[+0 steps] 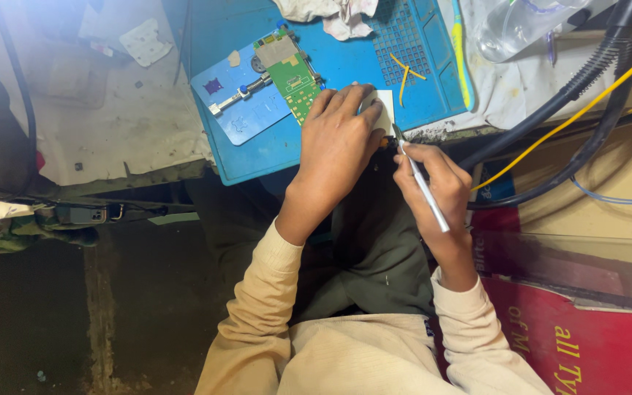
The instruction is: The person sits at a repair bench and uses a pen-shaped hand tool to trace along the edge of a small white sheet on the mat. They lift and reposition the sheet, briefly handle a phone battery, then continue running the tool along the edge of a black rectangular component.
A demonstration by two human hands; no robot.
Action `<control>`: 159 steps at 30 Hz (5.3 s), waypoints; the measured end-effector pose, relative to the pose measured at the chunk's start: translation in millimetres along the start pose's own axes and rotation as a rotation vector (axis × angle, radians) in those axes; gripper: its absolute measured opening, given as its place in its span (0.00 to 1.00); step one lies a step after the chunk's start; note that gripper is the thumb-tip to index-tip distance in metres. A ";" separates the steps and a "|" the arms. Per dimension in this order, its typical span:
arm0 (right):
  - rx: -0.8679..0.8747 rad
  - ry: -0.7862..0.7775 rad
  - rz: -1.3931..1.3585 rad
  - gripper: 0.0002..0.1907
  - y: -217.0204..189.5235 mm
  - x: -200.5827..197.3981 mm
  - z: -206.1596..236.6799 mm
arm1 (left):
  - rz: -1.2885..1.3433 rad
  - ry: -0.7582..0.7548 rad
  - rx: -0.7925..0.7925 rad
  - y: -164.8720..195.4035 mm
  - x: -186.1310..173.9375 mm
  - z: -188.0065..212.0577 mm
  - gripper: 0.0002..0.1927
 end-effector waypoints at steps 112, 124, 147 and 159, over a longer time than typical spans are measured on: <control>0.032 0.045 -0.017 0.10 3.4 6.3 -5.9 | 0.006 -0.004 0.003 1.6 -5.1 -0.5 0.17; 0.098 0.062 -0.038 0.08 9.4 10.7 -6.9 | 0.012 -0.025 -0.014 0.5 -4.8 -2.1 0.18; 0.077 -0.029 -0.045 0.09 -11.0 -1.0 -17.1 | -0.001 0.006 0.015 2.0 -6.2 -0.7 0.19; 0.243 0.000 -0.069 0.08 24.2 12.2 -17.7 | -0.011 0.023 0.013 1.2 -6.9 -1.7 0.19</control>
Point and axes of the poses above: each hand's wrist, its own z-axis away from the middle knuckle, its own x-axis out of the palm, y = z × x, the point moved 6 cm from there along -z, towards the middle knuckle, and after that the axes turned 5 degrees about z, right-handed, at the moved point
